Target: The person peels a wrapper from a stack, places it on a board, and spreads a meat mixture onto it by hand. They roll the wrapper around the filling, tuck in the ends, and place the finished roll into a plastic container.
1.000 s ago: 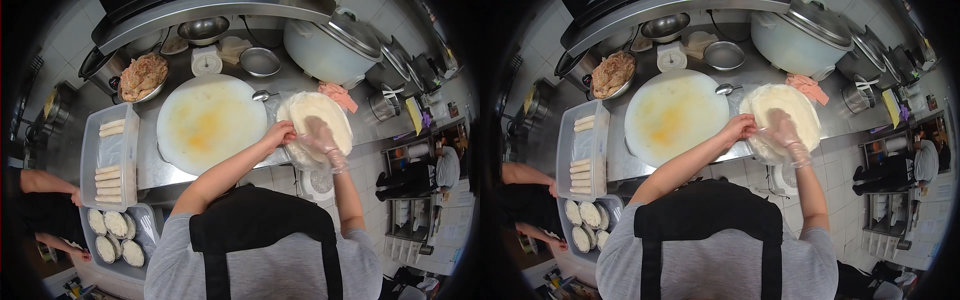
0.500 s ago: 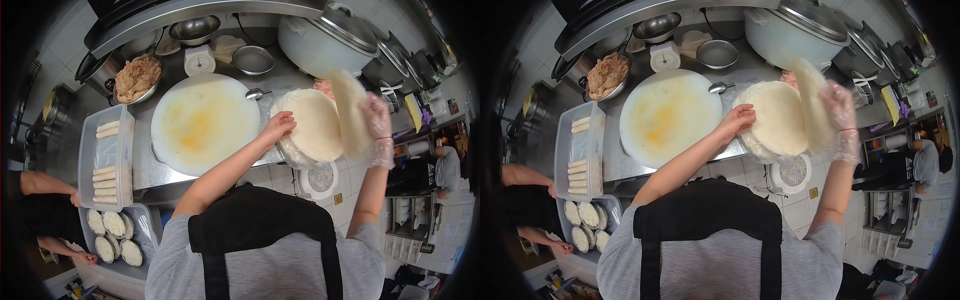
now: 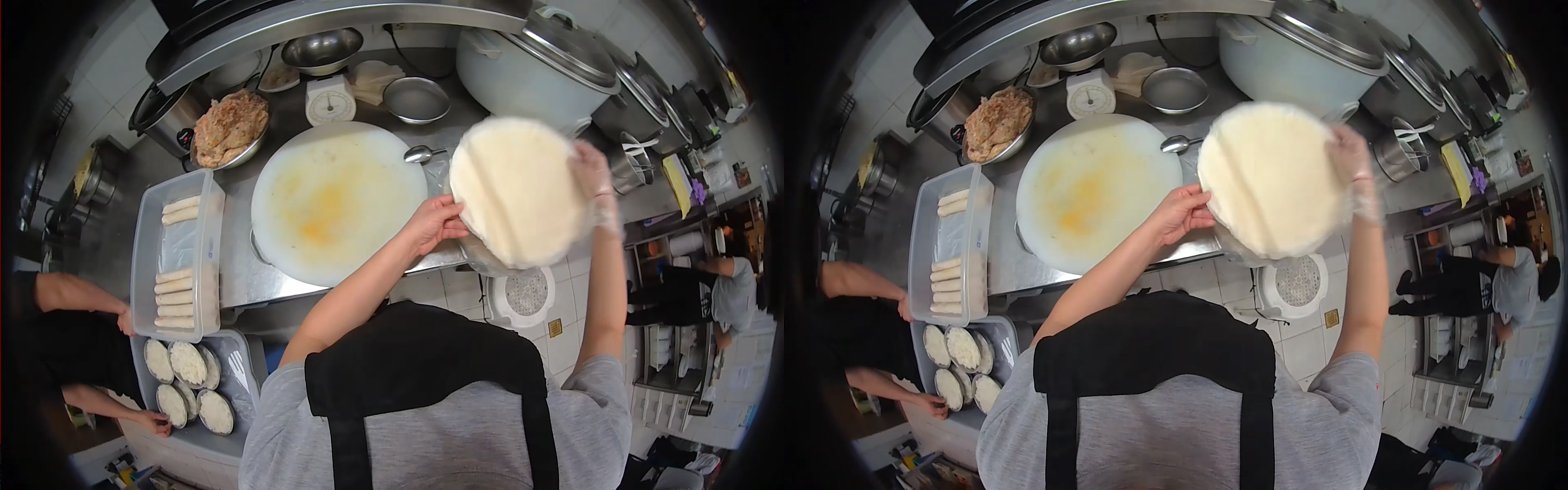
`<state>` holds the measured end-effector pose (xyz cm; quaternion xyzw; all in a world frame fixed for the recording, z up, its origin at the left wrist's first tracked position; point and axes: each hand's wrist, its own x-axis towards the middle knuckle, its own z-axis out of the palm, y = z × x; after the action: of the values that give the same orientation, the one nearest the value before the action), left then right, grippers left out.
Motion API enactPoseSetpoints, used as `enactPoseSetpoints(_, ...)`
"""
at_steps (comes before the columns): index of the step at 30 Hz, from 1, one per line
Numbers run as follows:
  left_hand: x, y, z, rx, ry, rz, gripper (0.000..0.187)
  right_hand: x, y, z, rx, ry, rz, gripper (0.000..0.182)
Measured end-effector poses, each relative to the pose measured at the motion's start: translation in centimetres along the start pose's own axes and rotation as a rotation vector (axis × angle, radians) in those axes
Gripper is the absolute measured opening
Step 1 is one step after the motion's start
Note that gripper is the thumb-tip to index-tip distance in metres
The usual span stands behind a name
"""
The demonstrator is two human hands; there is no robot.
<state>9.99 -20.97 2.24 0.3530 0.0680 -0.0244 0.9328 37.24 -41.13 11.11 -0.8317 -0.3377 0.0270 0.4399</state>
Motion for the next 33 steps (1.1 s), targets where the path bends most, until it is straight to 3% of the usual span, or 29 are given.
enactPoseSetpoints(1, -0.1, -0.8, -0.9, 0.027, 0.084, -0.057, 0.033, 0.4, 3.3, 1.6, -0.248, 0.042, -0.08, 0.029)
enactPoseSetpoints(2, -0.3, -1.5, -1.7, 0.054, 0.166, -0.115, 0.033, -1.7, 1.5, 3.7, -0.269, 0.057, -0.226, 0.03)
enactPoseSetpoints(3, -0.5, -2.0, -2.3, 0.045, 0.168, -0.106, 0.036, -3.3, 0.6, 5.7, -0.295, -0.043, -0.137, 0.026)
enactPoseSetpoints(5, -0.9, -2.6, -2.0, 0.071, 0.214, -0.077, 0.037, -7.0, -0.5, 9.2, -0.1, -0.221, -0.195, 0.024)
enactPoseSetpoints(8, -1.0, -3.4, -1.7, 0.082, 0.282, -0.042, 0.04, -12.1, -5.6, 12.0, 0.075, -0.416, -0.068, 0.022)
enactPoseSetpoints(11, -0.7, -3.9, -1.5, 0.213, 0.364, 0.021, 0.032, -14.1, -6.9, 13.5, -0.141, -0.362, -0.222, 0.019)
enactPoseSetpoints(14, -0.6, -4.2, -1.6, 0.223, 0.354, 0.022, 0.028, -14.5, -7.1, 13.7, -0.182, -0.324, -0.094, 0.026)
enactPoseSetpoints(16, -0.5, -4.2, -1.6, 0.23, 0.349, 0.028, 0.025, -14.3, -6.2, 13.9, 0.044, -0.324, 0.095, 0.026)
enactPoseSetpoints(17, -0.5, -4.1, -1.5, 0.233, 0.356, 0.024, 0.025, -14.3, -6.1, 14.0, 0.045, -0.323, 0.095, 0.026)
enactPoseSetpoints(23, -0.3, -3.8, -1.1, 0.255, 0.362, 0.007, 0.025, -14.0, -7.1, 14.5, -0.201, -0.196, -0.205, 0.014)
enactPoseSetpoints(25, -0.2, -3.8, -1.1, 0.28, 0.375, -0.004, 0.026, -13.6, -5.2, 15.1, 0.018, -0.195, 0.016, 0.014)
enactPoseSetpoints(28, -0.3, -3.5, -1.0, 0.298, 0.401, -0.025, 0.022, -12.9, -3.6, 14.8, 0.143, -0.189, 0.054, 0.011)
enactPoseSetpoints(33, 0.1, -3.8, -1.9, 0.315, 0.381, -0.039, 0.014, -11.7, -4.4, 13.2, 0.426, -0.345, 0.342, 0.008)
